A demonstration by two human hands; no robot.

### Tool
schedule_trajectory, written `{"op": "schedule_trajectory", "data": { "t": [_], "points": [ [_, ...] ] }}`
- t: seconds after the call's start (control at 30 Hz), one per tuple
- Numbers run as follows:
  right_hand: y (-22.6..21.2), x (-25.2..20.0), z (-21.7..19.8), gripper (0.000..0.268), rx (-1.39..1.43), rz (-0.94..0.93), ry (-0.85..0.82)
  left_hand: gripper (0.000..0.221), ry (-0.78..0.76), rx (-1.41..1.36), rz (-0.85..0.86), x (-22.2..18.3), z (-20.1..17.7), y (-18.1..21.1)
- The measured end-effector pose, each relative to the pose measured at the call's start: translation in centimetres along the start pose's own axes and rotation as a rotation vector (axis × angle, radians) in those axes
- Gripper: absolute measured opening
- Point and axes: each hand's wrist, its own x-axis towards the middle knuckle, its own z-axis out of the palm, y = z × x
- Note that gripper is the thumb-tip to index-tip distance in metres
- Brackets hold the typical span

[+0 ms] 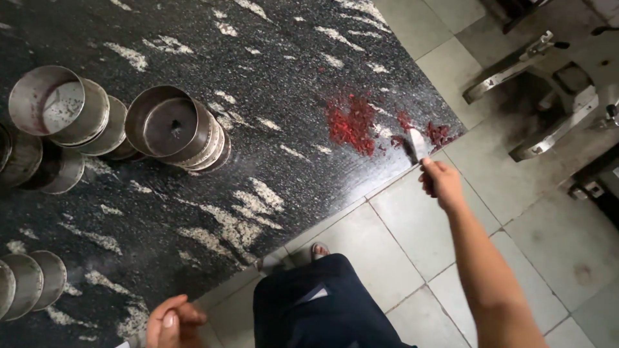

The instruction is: Cleaning and scraping the interior of metal baking molds using a knife and cloth.

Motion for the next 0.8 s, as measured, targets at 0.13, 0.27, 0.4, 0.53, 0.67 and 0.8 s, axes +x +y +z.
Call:
{"op": "schedule_trajectory", "data": {
  "t": [0.13, 0.27, 0.4, 0.53, 0.67, 0.8],
  "points": [
    [5.0, 0.2, 2.6, 0.038, 0.039, -0.062, 0.026, 0.038, -0.092, -0.203, 0.151, 0.5, -1.9, -2.2],
    [7.4, -2.7, 3.5, 0.037, 0.097, -0.074, 0.103, 0.040, -0.295, -0.229, 0.093, 1.3, -4.8, -3.3],
    [11.5, -5.1, 2.4, 0.036, 0.095, -0.001, 0.081, 0.041, -0.095, -0.145, -0.044, 0.3, 0.9, -0.9],
    [13.8, -8.0, 2.9, 0.039, -0.069, 0.045, 0.164, 0.032, 0.143, -0.059, 0.065, 0.9, 8.6, 4.2],
    [12.8, -6.6, 5.2, 0.021, -0.039, -0.300, 0.224, 0.028, 0.236, 0.459, -0.045, 1.6, 16.3, 13.4],
    [10.8, -2.2, 8.5, 0.016, -0.239, -0.577, 0.284, 0.025, 0.055, 0.129, 0.083, 3.0, 16.3, 13.3]
  ]
}}
